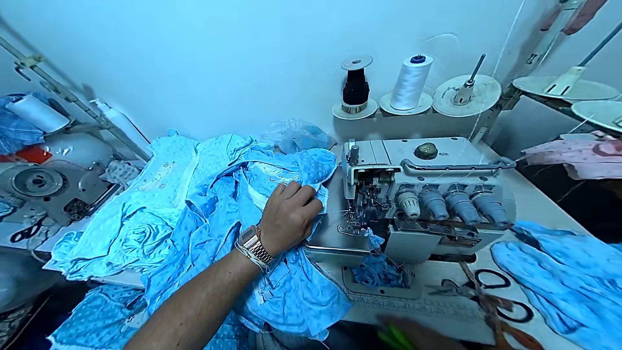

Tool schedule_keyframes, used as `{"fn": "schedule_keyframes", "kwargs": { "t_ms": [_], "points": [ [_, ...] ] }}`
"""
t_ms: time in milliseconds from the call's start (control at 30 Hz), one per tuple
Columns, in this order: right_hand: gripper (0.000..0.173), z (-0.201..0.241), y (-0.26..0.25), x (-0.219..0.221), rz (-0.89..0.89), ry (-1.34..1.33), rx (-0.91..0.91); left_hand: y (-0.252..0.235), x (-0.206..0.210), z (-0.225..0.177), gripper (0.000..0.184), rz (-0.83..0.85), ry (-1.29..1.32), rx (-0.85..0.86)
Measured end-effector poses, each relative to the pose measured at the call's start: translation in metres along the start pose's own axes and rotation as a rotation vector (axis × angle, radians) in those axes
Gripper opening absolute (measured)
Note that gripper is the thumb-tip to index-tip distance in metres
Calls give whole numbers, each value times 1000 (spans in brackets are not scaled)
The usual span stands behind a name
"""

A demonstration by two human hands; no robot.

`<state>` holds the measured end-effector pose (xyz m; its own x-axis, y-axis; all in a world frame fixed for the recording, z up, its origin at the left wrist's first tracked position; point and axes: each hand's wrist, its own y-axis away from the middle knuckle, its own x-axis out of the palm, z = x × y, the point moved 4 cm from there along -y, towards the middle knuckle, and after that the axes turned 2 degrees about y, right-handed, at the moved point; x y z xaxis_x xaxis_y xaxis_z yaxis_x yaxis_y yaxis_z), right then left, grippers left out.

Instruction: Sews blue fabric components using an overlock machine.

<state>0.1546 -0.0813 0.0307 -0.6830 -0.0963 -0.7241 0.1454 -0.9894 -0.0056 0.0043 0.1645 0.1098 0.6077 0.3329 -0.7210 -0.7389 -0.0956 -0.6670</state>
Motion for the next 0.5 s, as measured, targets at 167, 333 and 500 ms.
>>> {"fn": "schedule_keyframes", "kwargs": {
  "t_ms": [167,333,500],
  "points": [
    [44,40,-72,-38,-680,649,-179,7,-9,-8,16,-212,-126,72],
    [42,54,-120,-46,-680,854,-39,9,-18,-11,17,-214,-155,101],
    [32,62,-135,-43,-667,886,-45,8,-20,-16,18,-212,-139,119]
  ]
}}
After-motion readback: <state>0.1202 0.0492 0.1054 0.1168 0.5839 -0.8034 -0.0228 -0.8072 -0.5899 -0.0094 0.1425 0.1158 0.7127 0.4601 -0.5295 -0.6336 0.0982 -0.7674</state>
